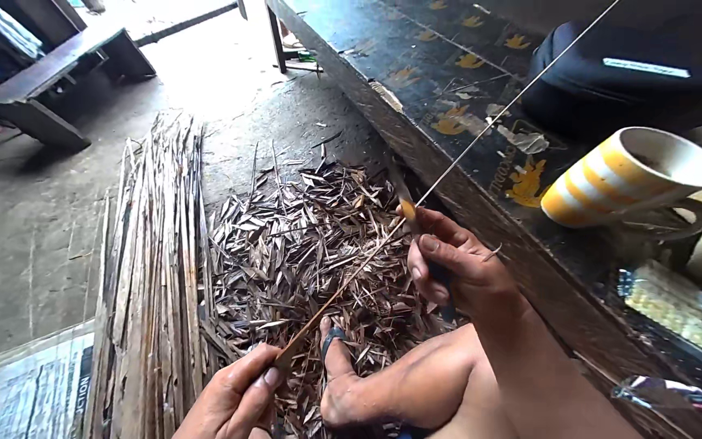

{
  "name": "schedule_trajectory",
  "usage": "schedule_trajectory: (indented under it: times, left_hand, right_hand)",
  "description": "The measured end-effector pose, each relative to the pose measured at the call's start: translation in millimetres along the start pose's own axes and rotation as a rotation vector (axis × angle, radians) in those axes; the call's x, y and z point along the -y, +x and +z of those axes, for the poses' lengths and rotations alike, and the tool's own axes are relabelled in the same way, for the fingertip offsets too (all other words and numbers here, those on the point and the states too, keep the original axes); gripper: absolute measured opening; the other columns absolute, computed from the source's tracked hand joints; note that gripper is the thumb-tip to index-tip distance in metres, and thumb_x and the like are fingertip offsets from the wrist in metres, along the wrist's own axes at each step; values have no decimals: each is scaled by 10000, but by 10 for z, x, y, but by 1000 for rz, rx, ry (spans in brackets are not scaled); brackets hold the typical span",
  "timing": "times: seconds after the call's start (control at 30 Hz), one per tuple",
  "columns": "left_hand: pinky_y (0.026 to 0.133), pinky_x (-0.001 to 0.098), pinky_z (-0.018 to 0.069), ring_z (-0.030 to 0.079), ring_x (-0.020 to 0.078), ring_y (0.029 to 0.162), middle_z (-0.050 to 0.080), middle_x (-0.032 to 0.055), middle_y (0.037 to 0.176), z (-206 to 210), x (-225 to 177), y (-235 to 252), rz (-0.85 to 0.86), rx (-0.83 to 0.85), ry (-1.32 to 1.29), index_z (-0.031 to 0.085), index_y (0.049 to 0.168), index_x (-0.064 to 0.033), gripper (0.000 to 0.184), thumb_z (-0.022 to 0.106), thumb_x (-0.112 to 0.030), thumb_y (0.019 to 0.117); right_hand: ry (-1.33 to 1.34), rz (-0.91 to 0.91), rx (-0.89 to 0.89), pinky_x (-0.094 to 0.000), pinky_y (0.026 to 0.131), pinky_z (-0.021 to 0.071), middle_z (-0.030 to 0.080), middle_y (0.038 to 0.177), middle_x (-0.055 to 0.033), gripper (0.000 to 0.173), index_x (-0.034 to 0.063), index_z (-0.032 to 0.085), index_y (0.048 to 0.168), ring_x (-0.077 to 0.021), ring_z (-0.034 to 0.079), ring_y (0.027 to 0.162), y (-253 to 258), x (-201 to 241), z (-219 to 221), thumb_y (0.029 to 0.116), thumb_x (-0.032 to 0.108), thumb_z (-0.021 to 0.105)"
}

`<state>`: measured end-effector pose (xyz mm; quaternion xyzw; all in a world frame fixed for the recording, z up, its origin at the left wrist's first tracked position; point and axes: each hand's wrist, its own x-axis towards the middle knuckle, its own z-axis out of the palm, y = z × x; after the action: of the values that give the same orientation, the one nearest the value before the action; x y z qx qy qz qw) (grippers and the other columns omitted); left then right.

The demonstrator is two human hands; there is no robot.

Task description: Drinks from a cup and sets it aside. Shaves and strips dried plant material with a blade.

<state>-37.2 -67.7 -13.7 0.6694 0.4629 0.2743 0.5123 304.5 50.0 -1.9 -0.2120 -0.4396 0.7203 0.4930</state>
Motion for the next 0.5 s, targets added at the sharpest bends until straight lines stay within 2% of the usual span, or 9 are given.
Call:
schedule_trajectory:
  times: [0.13,0.27,0.3,0.37,0.5]
  left_hand:
    - [655,248,560,626,51,720,656,1,876,-84,126,-30,2,-26,90,665,1106,-74,279,440,-239,1092]
    - [736,290,585,654,85,797,681,33,959,-105,204,-23,10,-79,161,683,1184,-64,299,464,-240,1082]
    - [719,287,584,650,83,777,677,23,942,-93,179,-5,-6,-77,153,678,1198,-67,308,453,-243,1083]
    - [598,250,541,595,55,651,634,-22,820,-55,109,42,-47,-64,96,671,1189,-82,333,417,-268,1082]
    - [449,192,434,491,31,506,549,-56,684,5,-17,97,-131,6,-185,675,1155,-123,344,377,-273,1075]
  right_hand:
    - [-42,-82,-98,-183,436,480,639,728,-61,379,144,493,1456,-63,546,473,21,129,-170,1081,168,447]
    - [-20,-71,-94,-190,444,491,630,733,-58,376,174,463,1464,-72,552,476,32,108,-181,1091,171,411]
    - [-13,-42,-74,-192,445,495,641,741,-62,384,170,459,1468,-74,562,483,34,59,-140,1085,168,431]
    - [-20,45,-22,-186,444,487,665,757,-54,412,157,451,1483,-64,568,492,36,-86,-10,1072,157,466]
    - [-28,240,167,-199,466,503,688,779,-17,470,88,424,1516,-57,591,532,5,-467,285,1061,159,517]
